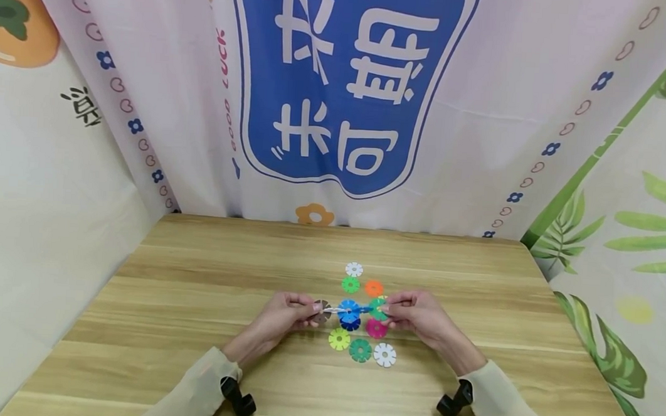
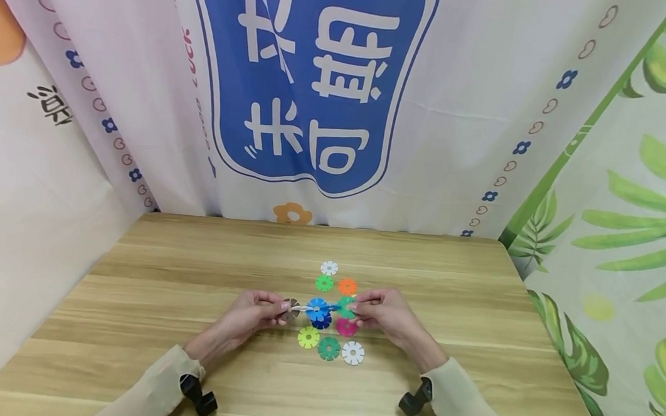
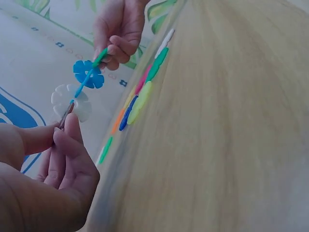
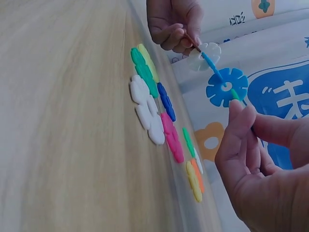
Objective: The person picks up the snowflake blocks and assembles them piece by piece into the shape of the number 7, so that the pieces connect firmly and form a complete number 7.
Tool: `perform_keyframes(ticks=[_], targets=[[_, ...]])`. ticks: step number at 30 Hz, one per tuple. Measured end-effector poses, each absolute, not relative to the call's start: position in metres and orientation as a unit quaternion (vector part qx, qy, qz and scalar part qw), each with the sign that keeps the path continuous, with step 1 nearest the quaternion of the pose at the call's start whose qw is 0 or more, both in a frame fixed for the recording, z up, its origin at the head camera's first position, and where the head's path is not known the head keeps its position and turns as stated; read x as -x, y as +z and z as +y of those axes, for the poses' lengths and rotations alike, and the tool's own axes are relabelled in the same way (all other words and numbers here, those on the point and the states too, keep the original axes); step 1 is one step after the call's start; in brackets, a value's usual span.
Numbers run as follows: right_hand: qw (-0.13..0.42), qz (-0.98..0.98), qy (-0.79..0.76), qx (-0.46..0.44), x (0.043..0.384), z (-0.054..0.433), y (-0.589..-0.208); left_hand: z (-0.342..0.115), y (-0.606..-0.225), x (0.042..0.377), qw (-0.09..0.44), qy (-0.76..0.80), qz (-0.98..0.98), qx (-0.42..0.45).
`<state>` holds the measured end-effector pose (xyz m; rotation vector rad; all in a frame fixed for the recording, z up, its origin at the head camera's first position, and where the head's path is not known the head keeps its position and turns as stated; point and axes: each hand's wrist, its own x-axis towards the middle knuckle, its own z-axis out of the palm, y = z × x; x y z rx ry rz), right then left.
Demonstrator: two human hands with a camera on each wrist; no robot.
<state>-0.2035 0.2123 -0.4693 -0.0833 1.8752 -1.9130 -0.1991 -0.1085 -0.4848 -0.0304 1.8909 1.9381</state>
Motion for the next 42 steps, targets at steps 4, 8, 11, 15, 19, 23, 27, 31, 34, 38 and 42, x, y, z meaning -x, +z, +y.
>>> perform_keyframes(ticks=[4,8,11,15,19,23,27,31,34,38,42], targets=[[0.223,0.694,-0.683,0.037,0.204,0.209,-0.468,-0.109,-0.482,0.199,0.205,0.696,0.688,0.010],[0.222,0.697,-0.681,0.037,0.206,0.208,-0.468,-0.107,-0.480,0.200,0.200,0.694,0.691,0.002],[0.225,0.699,-0.677,0.044,0.205,0.207,-0.465,-0.107,-0.482,0.198,0.203,0.697,0.688,0.000],[0.229,0.705,-0.670,0.051,0.201,0.204,-0.459,-0.107,-0.487,0.196,0.209,0.705,0.678,0.002],[0.226,0.711,-0.665,0.044,0.198,0.201,-0.455,-0.107,-0.488,0.195,0.211,0.713,0.669,0.008],[0.211,0.724,-0.656,0.030,0.195,0.197,-0.449,-0.106,-0.485,0.195,0.206,0.723,0.660,0.019],[0.187,0.734,-0.653,0.014,0.194,0.190,-0.443,-0.106,-0.483,0.194,0.192,0.732,0.652,0.036],[0.175,0.733,-0.657,-0.004,0.194,0.185,-0.441,-0.106,-0.481,0.192,0.183,0.735,0.651,0.045],[0.178,0.730,-0.659,-0.006,0.195,0.183,-0.442,-0.107,-0.481,0.191,0.177,0.736,0.652,0.051],[0.189,0.726,-0.661,0.007,0.198,0.187,-0.444,-0.108,-0.479,0.191,0.175,0.739,0.648,0.055],[0.198,0.721,-0.664,0.020,0.202,0.194,-0.448,-0.108,-0.479,0.189,0.189,0.742,0.642,0.046]])
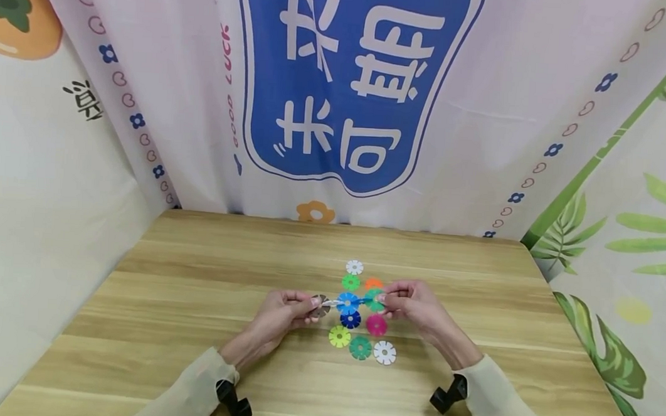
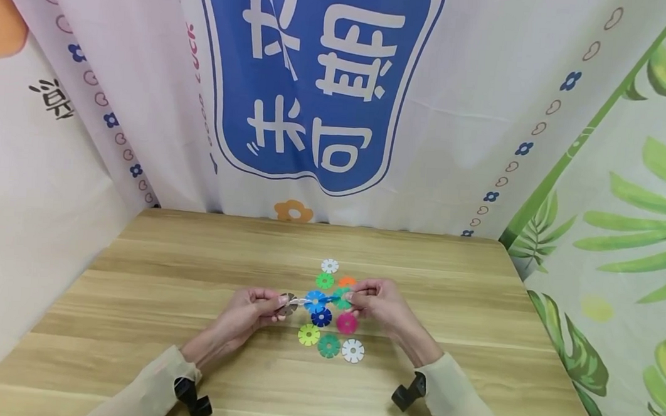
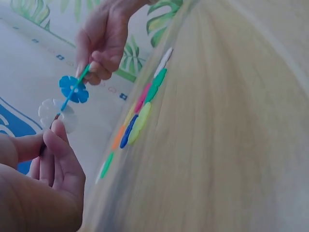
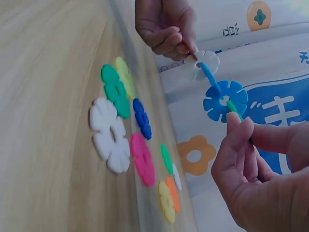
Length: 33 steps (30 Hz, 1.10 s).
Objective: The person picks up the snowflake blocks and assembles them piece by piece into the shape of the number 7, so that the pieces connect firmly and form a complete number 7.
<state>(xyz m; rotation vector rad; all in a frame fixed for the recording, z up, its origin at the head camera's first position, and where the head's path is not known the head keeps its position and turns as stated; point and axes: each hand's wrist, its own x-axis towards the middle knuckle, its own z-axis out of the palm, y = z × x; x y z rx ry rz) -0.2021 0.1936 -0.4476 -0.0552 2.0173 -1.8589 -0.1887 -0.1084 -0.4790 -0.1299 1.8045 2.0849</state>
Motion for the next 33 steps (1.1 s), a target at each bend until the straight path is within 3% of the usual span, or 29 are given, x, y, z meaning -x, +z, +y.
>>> perform_keyframes(ticks=[7,17,25,33], targets=[[0.224,0.736,-0.638,0.034,0.202,0.201,-0.459,-0.113,-0.483,0.191,0.242,0.711,0.660,0.027],[0.248,0.748,-0.608,0.097,0.201,0.187,-0.460,-0.100,-0.474,0.198,0.338,0.649,0.675,-0.098],[0.244,0.760,-0.592,0.116,0.203,0.178,-0.463,-0.085,-0.473,0.192,0.358,0.640,0.673,-0.098],[0.241,0.759,-0.591,0.127,0.204,0.173,-0.462,-0.079,-0.475,0.188,0.342,0.640,0.682,-0.089]])
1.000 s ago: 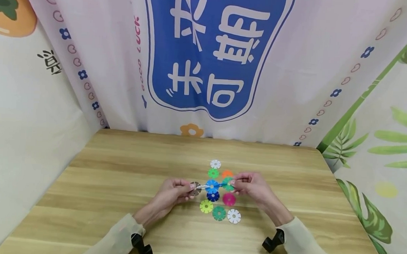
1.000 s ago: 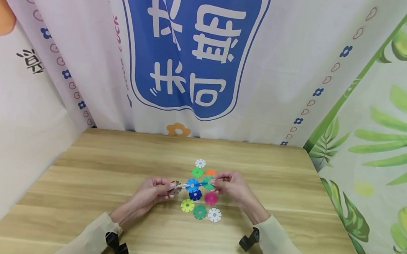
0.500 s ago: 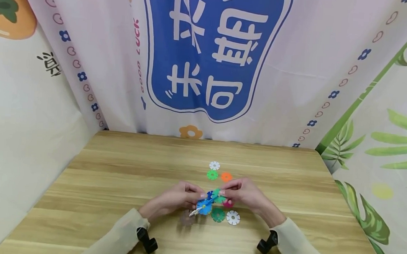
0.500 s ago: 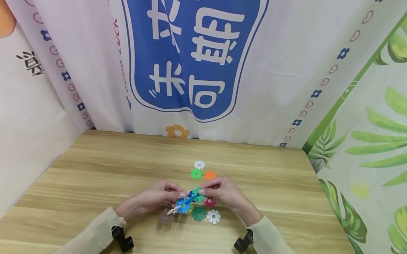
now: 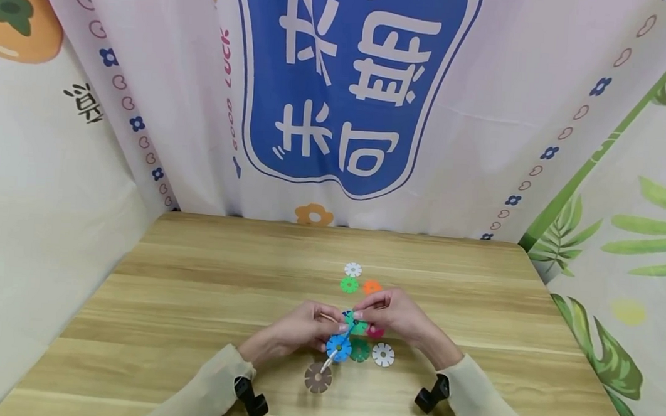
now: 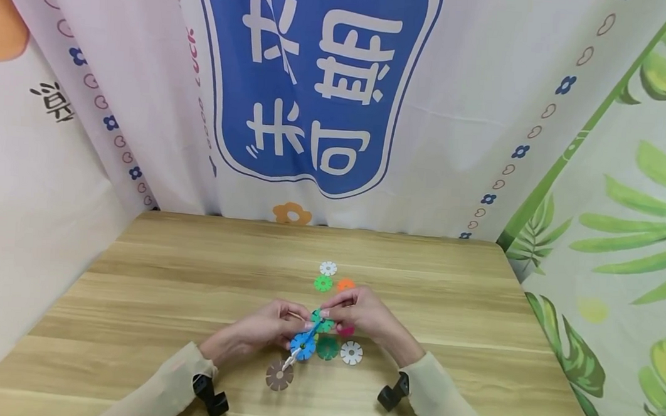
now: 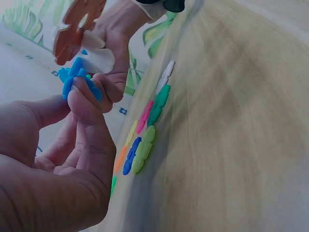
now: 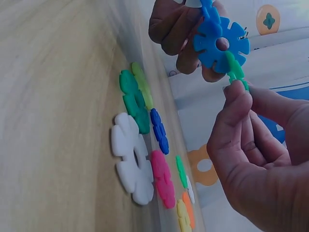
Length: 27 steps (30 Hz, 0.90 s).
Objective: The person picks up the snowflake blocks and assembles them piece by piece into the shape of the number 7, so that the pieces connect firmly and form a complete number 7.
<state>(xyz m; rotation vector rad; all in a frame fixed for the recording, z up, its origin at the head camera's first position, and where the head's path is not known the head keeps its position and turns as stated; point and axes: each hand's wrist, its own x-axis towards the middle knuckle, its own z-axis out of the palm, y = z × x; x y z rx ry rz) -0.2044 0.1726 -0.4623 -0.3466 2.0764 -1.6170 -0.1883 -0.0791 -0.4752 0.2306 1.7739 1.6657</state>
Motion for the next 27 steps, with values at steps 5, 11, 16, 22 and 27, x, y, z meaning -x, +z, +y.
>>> perform_keyframes(ticks=[5,11,16,22,27], targets=[[0.235,0.766,-0.585,0.123,0.205,0.174,-0.459,-0.074,-0.473,0.190,0.339,0.638,0.687,-0.082],[0.196,0.805,-0.542,0.142,0.218,0.186,-0.451,-0.077,-0.471,0.192,0.334,0.644,0.683,-0.084],[0.089,0.874,-0.465,0.107,0.242,0.205,-0.449,-0.086,-0.469,0.194,0.322,0.655,0.679,-0.081],[0.072,0.906,-0.405,0.097,0.257,0.213,-0.453,-0.089,-0.470,0.197,0.319,0.652,0.683,-0.080],[0.109,0.925,-0.352,0.091,0.256,0.209,-0.460,-0.091,-0.471,0.198,0.320,0.649,0.686,-0.077]])
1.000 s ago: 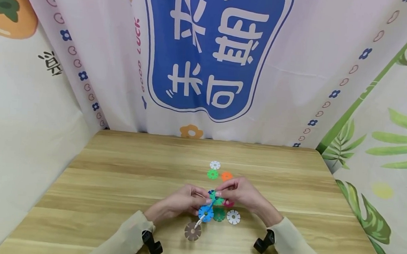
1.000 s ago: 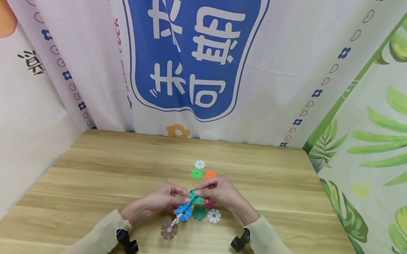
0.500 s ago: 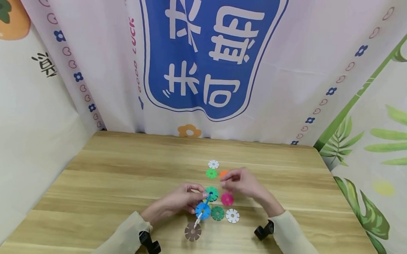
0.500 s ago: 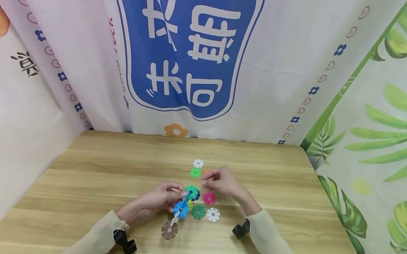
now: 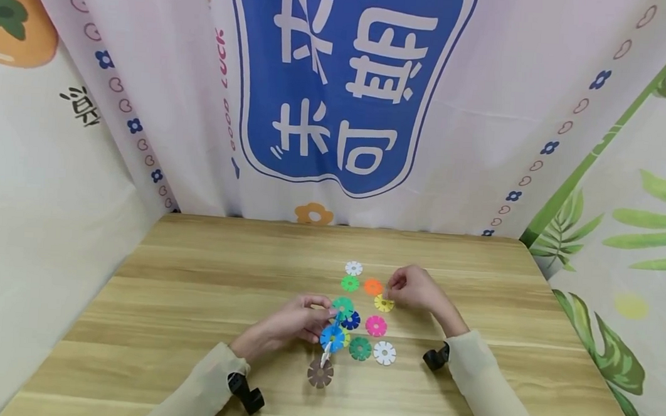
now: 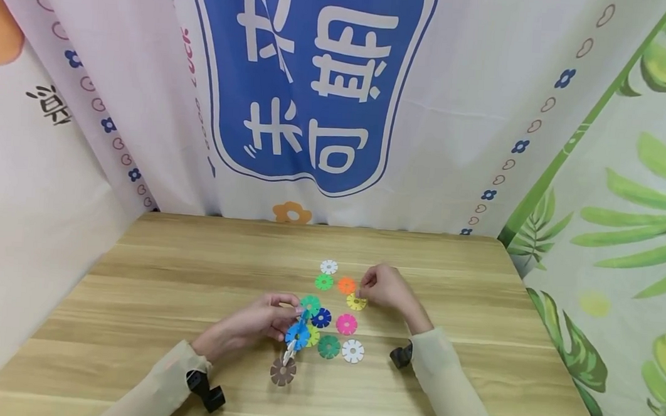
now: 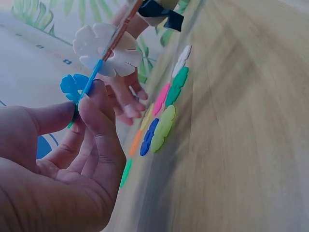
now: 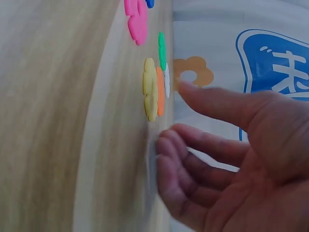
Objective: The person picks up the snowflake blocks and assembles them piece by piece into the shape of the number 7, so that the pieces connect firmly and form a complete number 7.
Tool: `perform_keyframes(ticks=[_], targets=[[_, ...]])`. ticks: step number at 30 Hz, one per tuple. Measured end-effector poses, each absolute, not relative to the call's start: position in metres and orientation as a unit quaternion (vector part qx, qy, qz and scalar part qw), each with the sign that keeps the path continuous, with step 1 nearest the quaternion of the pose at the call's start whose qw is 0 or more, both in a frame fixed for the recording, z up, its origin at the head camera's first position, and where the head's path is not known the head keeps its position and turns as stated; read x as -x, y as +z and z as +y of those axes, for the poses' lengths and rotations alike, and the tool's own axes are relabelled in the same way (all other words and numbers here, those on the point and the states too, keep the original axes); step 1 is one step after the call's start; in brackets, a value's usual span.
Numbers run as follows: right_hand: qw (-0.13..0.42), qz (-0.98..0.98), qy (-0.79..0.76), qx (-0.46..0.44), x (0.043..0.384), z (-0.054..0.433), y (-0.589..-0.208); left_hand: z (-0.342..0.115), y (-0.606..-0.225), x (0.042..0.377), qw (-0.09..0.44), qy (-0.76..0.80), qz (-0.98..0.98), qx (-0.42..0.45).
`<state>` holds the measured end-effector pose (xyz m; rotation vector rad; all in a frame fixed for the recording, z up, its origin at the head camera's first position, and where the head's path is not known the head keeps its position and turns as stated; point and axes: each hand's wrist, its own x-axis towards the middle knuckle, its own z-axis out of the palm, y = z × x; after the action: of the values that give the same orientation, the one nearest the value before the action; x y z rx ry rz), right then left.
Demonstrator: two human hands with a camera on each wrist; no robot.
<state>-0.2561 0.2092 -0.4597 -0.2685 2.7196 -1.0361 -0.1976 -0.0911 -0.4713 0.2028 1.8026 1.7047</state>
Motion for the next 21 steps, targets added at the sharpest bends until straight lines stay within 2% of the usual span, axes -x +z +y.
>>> perform_keyframes(ticks=[7,21], targets=[[0.157,0.926,-0.336,0.074,0.2507,0.2045,-0.4624,-0.0943,-0.4707,0.1993,0.318,0.649,0.688,-0.070],[0.169,0.928,-0.328,0.060,0.2505,0.2028,-0.4617,-0.0893,-0.4776,0.1945,0.328,0.643,0.689,-0.059]])
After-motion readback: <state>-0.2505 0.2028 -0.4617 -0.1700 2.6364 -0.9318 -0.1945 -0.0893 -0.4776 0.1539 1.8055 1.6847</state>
